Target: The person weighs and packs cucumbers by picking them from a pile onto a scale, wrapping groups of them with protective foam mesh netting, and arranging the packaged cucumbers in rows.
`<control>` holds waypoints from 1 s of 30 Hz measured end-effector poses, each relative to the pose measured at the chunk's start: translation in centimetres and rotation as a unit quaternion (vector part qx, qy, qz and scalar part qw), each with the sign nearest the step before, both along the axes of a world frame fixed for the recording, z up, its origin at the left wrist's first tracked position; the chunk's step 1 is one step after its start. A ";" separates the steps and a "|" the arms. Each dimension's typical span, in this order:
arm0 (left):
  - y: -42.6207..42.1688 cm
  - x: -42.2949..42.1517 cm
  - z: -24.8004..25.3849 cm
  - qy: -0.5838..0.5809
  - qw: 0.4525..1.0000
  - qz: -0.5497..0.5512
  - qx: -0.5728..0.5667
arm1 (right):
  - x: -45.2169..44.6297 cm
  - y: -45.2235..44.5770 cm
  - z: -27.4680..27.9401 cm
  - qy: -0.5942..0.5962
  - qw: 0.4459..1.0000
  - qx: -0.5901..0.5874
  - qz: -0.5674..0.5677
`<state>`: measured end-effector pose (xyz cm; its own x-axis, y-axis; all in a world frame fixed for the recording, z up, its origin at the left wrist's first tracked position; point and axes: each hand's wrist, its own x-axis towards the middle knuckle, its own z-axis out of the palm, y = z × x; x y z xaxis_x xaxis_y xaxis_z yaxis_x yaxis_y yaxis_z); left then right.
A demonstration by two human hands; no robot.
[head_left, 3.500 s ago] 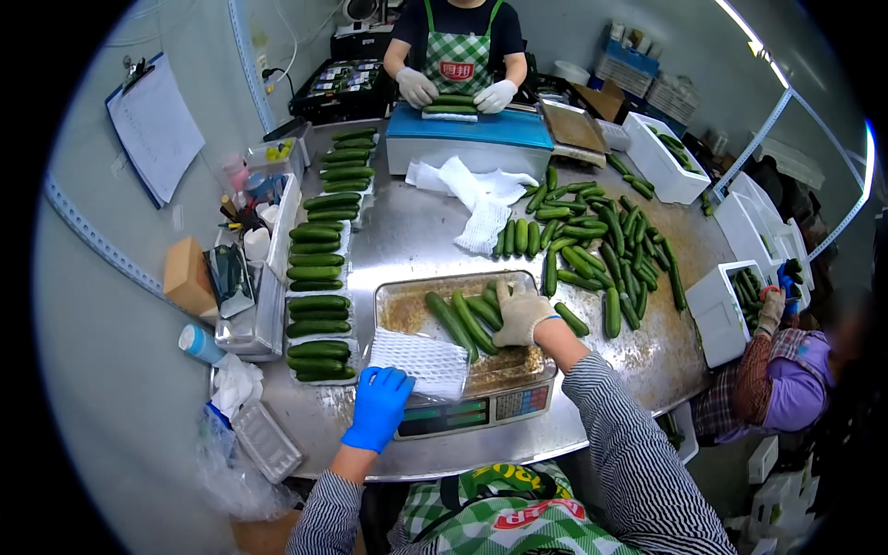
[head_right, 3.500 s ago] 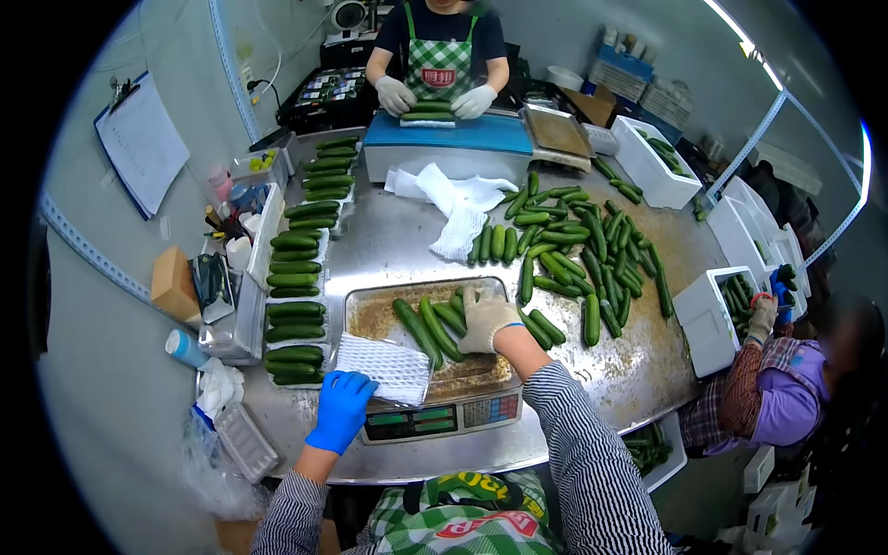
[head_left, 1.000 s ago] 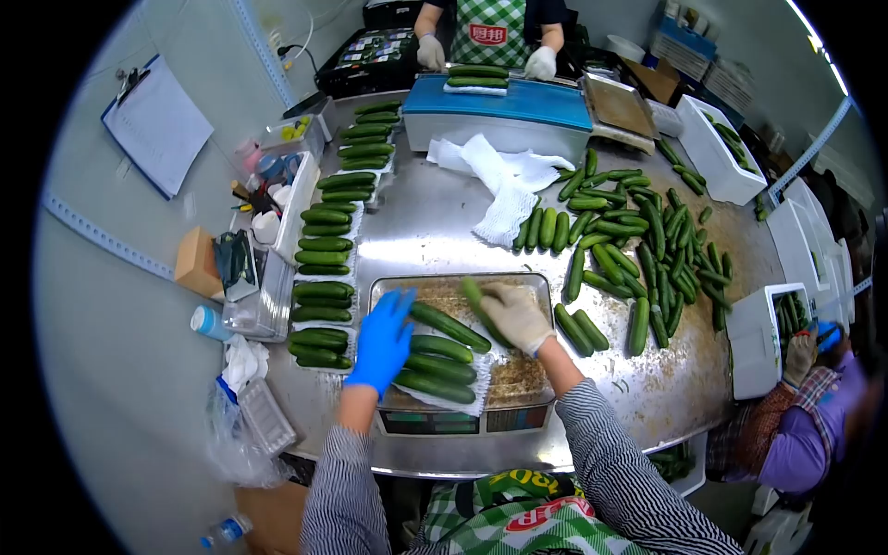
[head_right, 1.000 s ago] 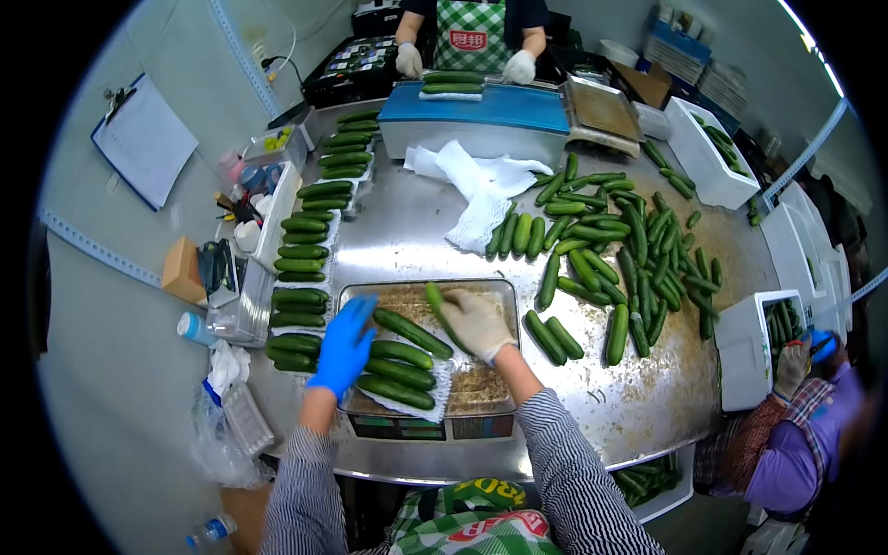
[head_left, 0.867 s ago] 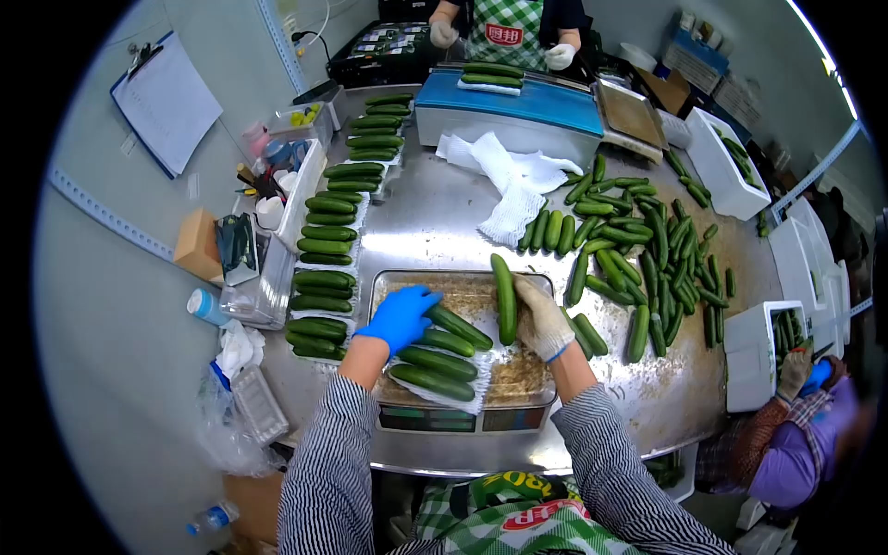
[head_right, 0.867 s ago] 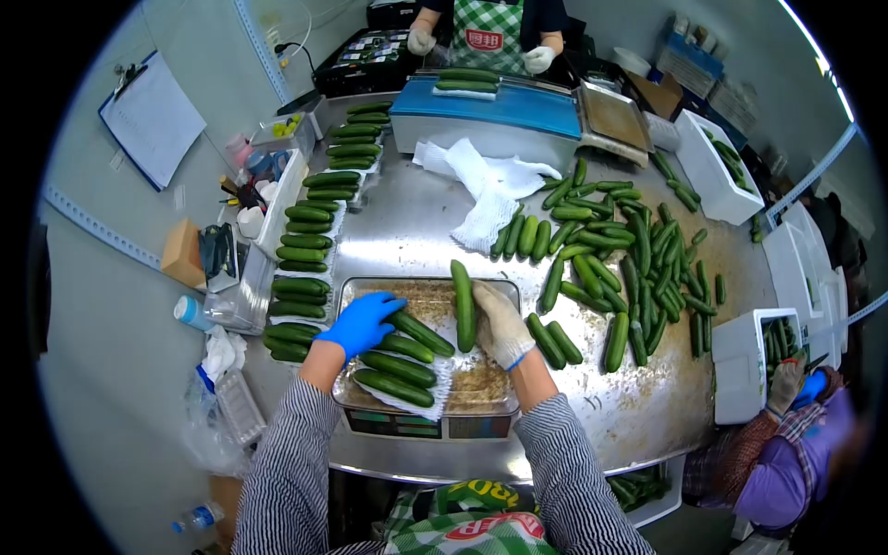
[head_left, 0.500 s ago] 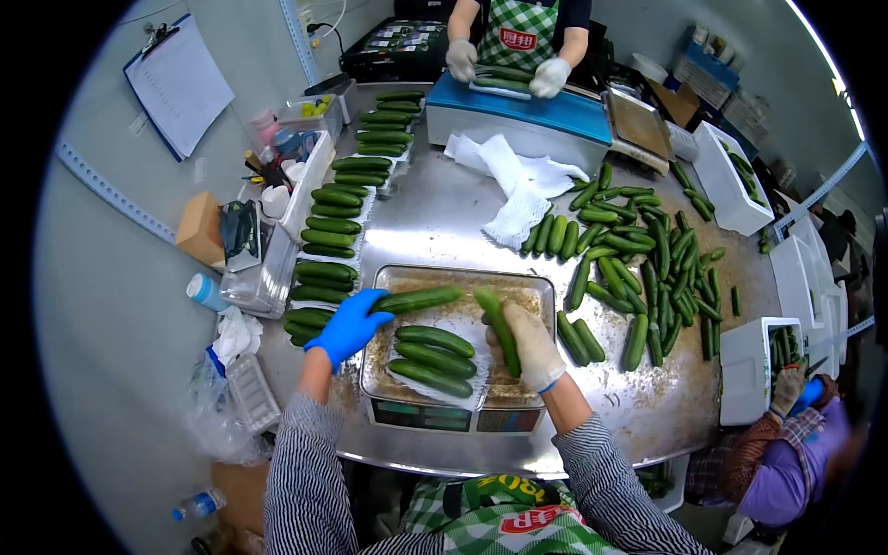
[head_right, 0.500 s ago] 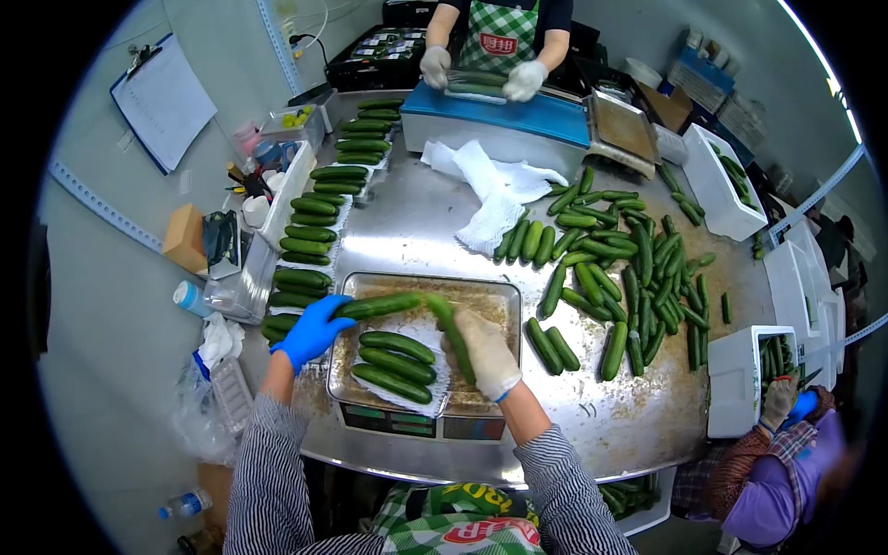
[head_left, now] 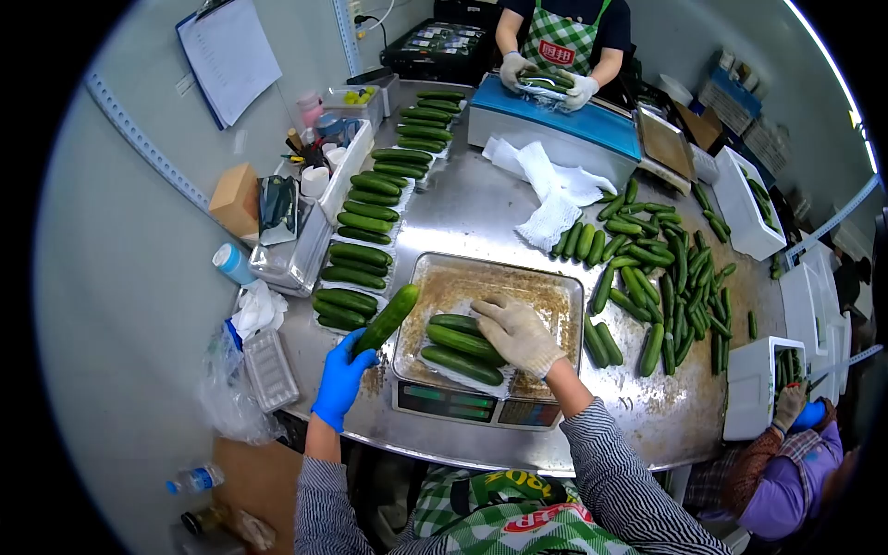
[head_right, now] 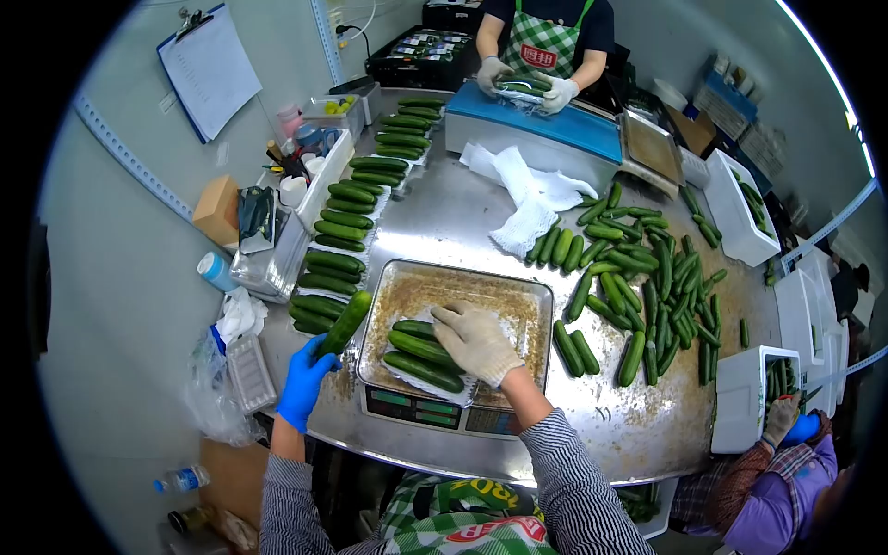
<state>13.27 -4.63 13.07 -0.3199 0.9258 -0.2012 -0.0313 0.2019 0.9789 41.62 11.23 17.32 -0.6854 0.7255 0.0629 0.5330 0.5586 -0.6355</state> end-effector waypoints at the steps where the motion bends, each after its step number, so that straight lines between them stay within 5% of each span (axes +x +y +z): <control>1: 0.3 0.5 -0.3 -0.017 1.000 0.008 0.011 | 0.5 -0.2 -1.6 0.014 1.000 0.013 0.005; 6: 4.4 2.7 -5.1 -0.001 0.996 0.015 0.082 | 1.1 -3.1 -0.9 0.040 0.995 -0.083 -0.025; 10: 7.2 5.2 -4.2 0.101 0.989 -0.001 0.105 | 2.5 -4.8 -2.2 0.109 0.988 -0.045 -0.096; 17: 8.2 7.7 -4.2 -0.078 0.994 -0.030 0.069 | 0.7 -8.8 -6.1 0.261 0.901 -0.083 -0.338; 20: 8.7 7.7 -5.4 -0.031 0.996 -0.019 0.086 | 0.2 -7.3 -5.5 0.329 0.877 -0.097 -0.335; 27: 11.0 9.4 -5.5 -0.042 0.992 -0.022 0.116 | 2.9 -1.7 -7.7 0.221 0.951 -0.040 -0.214; 30: 10.8 9.1 -4.6 -0.062 0.991 -0.040 0.110 | 3.9 -1.8 -4.9 0.076 0.987 0.061 -0.131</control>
